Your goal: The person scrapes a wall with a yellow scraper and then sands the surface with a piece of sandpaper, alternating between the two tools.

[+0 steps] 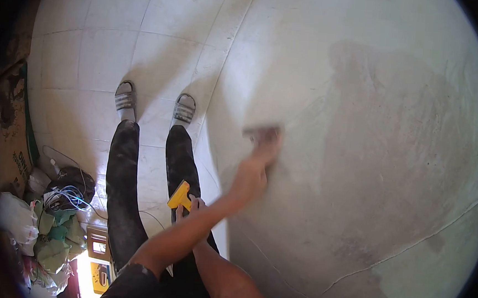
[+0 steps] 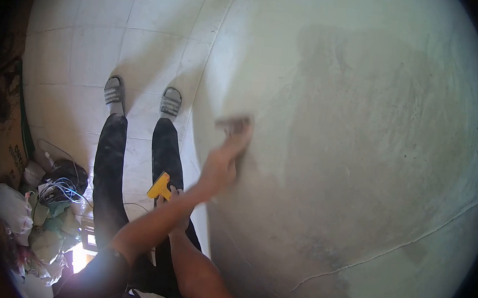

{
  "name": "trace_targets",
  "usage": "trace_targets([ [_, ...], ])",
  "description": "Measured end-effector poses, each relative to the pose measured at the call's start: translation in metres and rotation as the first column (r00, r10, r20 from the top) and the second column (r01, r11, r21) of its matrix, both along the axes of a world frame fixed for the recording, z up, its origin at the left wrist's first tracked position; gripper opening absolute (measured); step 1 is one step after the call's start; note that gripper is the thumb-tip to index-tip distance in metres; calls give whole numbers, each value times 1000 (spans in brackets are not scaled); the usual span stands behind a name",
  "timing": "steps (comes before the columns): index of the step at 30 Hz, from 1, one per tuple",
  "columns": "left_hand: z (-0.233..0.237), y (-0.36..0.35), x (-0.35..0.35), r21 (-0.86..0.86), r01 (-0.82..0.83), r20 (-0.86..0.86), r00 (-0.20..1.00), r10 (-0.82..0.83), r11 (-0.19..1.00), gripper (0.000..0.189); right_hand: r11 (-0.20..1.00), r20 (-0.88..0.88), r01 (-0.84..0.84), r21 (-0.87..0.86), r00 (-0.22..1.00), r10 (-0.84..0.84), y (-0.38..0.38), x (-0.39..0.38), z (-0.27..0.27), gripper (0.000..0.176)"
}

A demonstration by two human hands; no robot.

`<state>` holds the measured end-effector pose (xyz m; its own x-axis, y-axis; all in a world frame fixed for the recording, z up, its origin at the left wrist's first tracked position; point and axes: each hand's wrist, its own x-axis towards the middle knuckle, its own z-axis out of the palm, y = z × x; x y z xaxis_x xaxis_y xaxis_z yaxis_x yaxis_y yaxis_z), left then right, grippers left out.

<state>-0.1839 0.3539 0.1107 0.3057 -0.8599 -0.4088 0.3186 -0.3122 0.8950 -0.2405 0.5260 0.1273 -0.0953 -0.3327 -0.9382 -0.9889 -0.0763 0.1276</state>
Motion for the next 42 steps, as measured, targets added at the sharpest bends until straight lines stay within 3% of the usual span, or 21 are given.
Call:
trace_targets([
  [2,-34,-23,14,-24,-28,43,999,29,999,78,999,13,-4,-42,1000,5,5,-3,-3,63],
  [3,-15,-20,9,32,-97,-69,993,99,995,79,997,29,-11,-79,999,13,10,-4,-6,63],
  [6,42,2,5,13,-35,-135,990,37,999,77,988,53,-28,-150,998,36,24,-12,-12,63],
  [9,-14,-19,5,-11,-23,40,999,23,1000,75,971,119,-29,-236,991,58,40,-27,-16,64],
  [11,-40,-41,17,-23,-53,113,992,55,998,76,916,123,-337,-217,922,368,46,-38,-16,60],
  [12,-45,-48,21,-5,-52,84,995,52,999,76,916,126,-335,-220,922,367,45,-37,-18,60],
  [14,-35,-44,19,11,-45,46,998,45,999,77,922,223,-138,-363,947,230,46,-36,-17,60],
  [17,18,-15,7,-63,-62,12,998,63,996,77,956,144,-65,-288,983,110,17,-4,-12,61],
  [19,39,4,-1,-105,-25,-91,996,16,994,77,938,134,-91,-334,981,143,15,0,-10,58],
  [20,28,0,-1,-108,-32,-87,996,23,994,77,920,129,-109,-376,977,168,15,0,-10,55],
  [22,-12,-22,3,-137,-80,70,993,91,987,75,975,166,-24,-221,984,62,20,-18,-18,66],
  [24,-23,-60,28,-60,-81,52,995,84,995,74,920,174,-331,-210,913,368,27,-34,-4,62],
  [25,-23,-73,38,-89,-85,23,996,88,992,72,920,174,-331,-211,913,368,33,-39,-4,62],
  [27,-1,-78,37,-190,-103,34,993,111,976,72,927,427,69,-369,899,103,36,-39,-11,60],
  [29,41,-49,27,-284,-13,62,998,32,959,75,937,170,-63,-343,977,128,24,-17,-19,56],
  [32,63,-1,12,-406,14,8,1000,-12,914,76,920,113,-98,-380,982,151,7,1,-5,52],
  [35,63,10,4,-336,-26,-41,999,13,941,58,915,144,-68,-397,980,135,9,-3,-6,52],
  [37,61,-8,18,-183,-62,-157,987,33,981,41,924,151,-62,-378,980,127,8,-5,-6,53],
  [38,57,-20,21,-187,-61,-156,987,31,981,41,933,158,-56,-357,980,119,7,-6,-6,53],
  [40,50,-43,25,-197,-227,-138,970,202,954,33,936,162,-51,-349,980,114,5,-10,-6,53],
  [42,49,-53,31,-189,-225,-148,969,199,956,31,943,176,-39,-329,979,102,4,-15,-7,54],
])
